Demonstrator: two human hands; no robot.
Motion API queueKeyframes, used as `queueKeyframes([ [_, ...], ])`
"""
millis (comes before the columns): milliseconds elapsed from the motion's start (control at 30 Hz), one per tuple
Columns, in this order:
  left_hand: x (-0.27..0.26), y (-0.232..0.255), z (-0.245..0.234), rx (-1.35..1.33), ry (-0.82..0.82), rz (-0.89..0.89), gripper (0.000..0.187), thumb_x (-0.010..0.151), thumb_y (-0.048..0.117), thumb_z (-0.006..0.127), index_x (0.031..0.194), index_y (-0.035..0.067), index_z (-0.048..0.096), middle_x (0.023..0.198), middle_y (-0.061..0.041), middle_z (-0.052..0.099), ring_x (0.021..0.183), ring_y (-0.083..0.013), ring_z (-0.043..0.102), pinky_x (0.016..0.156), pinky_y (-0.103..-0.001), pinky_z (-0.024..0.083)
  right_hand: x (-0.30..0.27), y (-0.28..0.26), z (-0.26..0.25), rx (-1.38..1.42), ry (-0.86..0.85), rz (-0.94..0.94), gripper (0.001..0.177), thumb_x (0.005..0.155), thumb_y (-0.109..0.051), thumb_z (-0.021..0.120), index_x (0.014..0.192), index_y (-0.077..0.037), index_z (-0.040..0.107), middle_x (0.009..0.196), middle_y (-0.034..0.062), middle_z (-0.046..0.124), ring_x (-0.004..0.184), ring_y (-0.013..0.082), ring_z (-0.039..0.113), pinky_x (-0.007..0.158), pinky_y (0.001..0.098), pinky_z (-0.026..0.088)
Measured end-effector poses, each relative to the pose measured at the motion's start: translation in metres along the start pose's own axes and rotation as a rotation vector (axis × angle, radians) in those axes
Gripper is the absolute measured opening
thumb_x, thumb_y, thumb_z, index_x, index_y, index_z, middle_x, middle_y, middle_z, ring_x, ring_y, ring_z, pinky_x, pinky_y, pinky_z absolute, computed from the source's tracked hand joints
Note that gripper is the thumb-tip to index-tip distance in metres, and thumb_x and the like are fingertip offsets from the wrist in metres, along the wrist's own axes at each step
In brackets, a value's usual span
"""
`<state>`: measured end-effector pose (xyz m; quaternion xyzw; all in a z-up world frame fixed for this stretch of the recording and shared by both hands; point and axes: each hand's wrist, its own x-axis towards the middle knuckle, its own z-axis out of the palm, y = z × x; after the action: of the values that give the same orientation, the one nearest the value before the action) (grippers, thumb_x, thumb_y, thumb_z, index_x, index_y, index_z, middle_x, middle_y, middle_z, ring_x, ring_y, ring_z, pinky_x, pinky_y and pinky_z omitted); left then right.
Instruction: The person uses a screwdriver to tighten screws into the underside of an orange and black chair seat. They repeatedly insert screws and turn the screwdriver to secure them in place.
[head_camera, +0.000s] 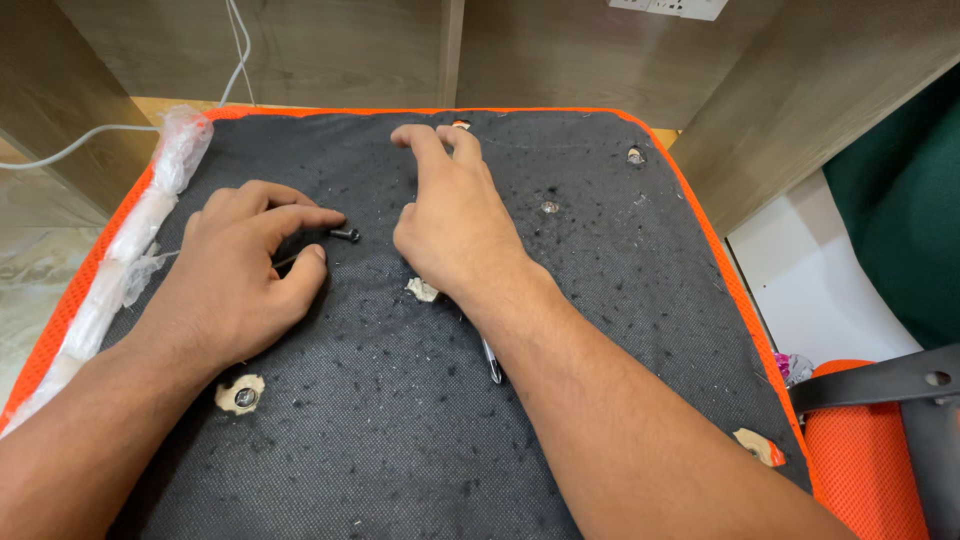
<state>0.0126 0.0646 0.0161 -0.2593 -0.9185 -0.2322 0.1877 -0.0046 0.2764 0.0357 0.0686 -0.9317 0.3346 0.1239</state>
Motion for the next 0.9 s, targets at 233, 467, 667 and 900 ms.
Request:
queueKeyframes([
  [233, 0.006, 0.009, -0.015, -0.373, -0.228, -0.407, 0.024, 0.092, 0.022, 0.063, 0.103, 0.012, 0.081, 0.090, -0.006, 0.071, 0.089, -0.0176, 0.066, 0.081, -0.030, 0.051, 0.007, 0.009, 0.008, 0.493, 0.116, -0.106, 0.042, 0.093, 0.001, 0.064, 0.133, -0.010, 0.057, 0.127, 0.0128, 0.061, 0.112, 0.0183, 0.061, 0.098, 0.0318, 0.053],
  [467, 0.024, 0.041, -0.012, -0.582, -0.329, -0.424, 0.036, 0.087, 0.037, 0.071, 0.113, 0.012, 0.077, 0.087, 0.001, 0.073, 0.076, -0.0086, 0.062, 0.070, -0.026, 0.050, 0.015, 0.006, 0.010, 0.952, 0.273, 0.106, 0.042, 0.097, -0.001, 0.058, 0.136, -0.009, 0.047, 0.130, 0.0120, 0.055, 0.085, 0.0079, 0.058, 0.066, 0.0237, 0.053],
  [667, 0.027, 0.058, -0.007, -0.480, -0.415, -0.378, 0.038, 0.083, 0.043, 0.075, 0.096, 0.009, 0.082, 0.079, -0.002, 0.068, 0.068, -0.0125, 0.059, 0.062, -0.030, 0.049, 0.019, 0.009, 0.010, 1.099, 0.436, 0.115, 0.048, 0.095, 0.002, 0.057, 0.139, -0.007, 0.041, 0.141, 0.0131, 0.048, 0.093, 0.0110, 0.061, 0.070, 0.0261, 0.053],
  [900, 0.024, 0.047, 0.000, -0.553, -0.396, -0.377, 0.036, 0.097, 0.041, 0.066, 0.090, 0.006, 0.077, 0.070, -0.004, 0.066, 0.065, -0.0116, 0.055, 0.061, -0.032, 0.046, 0.017, 0.000, 0.020, 1.276, 0.263, 0.095, 0.058, 0.098, -0.006, 0.062, 0.145, -0.007, 0.029, 0.130, 0.0186, 0.062, 0.105, 0.0188, 0.064, 0.089, 0.0280, 0.057],
])
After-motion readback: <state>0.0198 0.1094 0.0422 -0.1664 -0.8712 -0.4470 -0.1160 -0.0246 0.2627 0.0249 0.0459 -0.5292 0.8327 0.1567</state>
